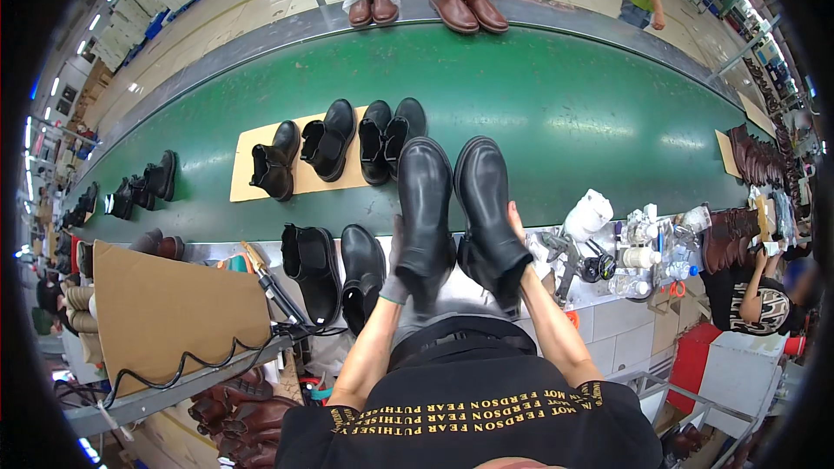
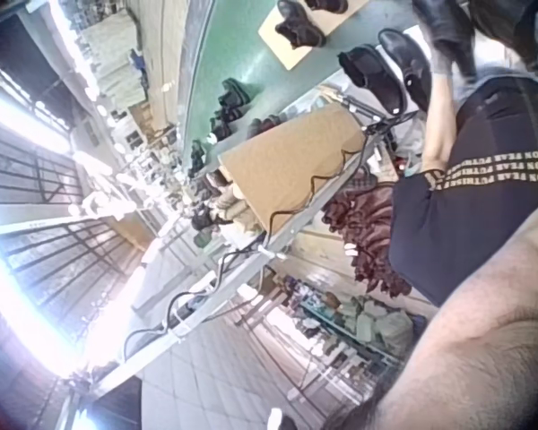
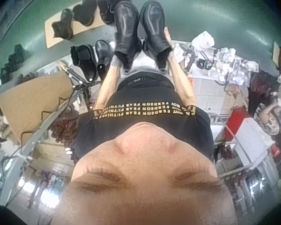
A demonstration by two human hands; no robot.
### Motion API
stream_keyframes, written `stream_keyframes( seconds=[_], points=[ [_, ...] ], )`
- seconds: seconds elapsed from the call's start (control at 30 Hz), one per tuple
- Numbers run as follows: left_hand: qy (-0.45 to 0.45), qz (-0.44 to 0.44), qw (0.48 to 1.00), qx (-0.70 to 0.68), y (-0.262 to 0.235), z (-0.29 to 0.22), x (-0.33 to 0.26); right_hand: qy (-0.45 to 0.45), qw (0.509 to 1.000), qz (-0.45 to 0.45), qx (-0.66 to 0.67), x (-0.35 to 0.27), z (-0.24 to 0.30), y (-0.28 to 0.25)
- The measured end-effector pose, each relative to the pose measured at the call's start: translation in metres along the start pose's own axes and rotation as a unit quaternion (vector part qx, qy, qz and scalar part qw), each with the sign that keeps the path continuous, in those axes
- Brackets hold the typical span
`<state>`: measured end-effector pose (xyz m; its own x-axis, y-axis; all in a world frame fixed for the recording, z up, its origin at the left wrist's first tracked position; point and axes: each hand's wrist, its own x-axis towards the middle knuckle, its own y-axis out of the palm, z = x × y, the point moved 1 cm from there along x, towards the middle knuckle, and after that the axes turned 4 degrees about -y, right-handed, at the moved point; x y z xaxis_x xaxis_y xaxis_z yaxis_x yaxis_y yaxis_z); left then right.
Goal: Cleaning, wiping, and inspecting black boots in a shoe manufacturing facility.
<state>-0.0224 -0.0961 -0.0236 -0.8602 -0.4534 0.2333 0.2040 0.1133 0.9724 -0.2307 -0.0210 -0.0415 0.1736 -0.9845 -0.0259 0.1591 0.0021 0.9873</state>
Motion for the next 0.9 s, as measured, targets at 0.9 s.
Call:
stream_keyframes(
  seconds=[0.9],
  points=[
    [0.055,-0.332,0.938,0.080,-0.040,0.036,-0.042,-0.069,0.984,-0.070,-0.150,-0.005,-0.044,0.062]
  ],
)
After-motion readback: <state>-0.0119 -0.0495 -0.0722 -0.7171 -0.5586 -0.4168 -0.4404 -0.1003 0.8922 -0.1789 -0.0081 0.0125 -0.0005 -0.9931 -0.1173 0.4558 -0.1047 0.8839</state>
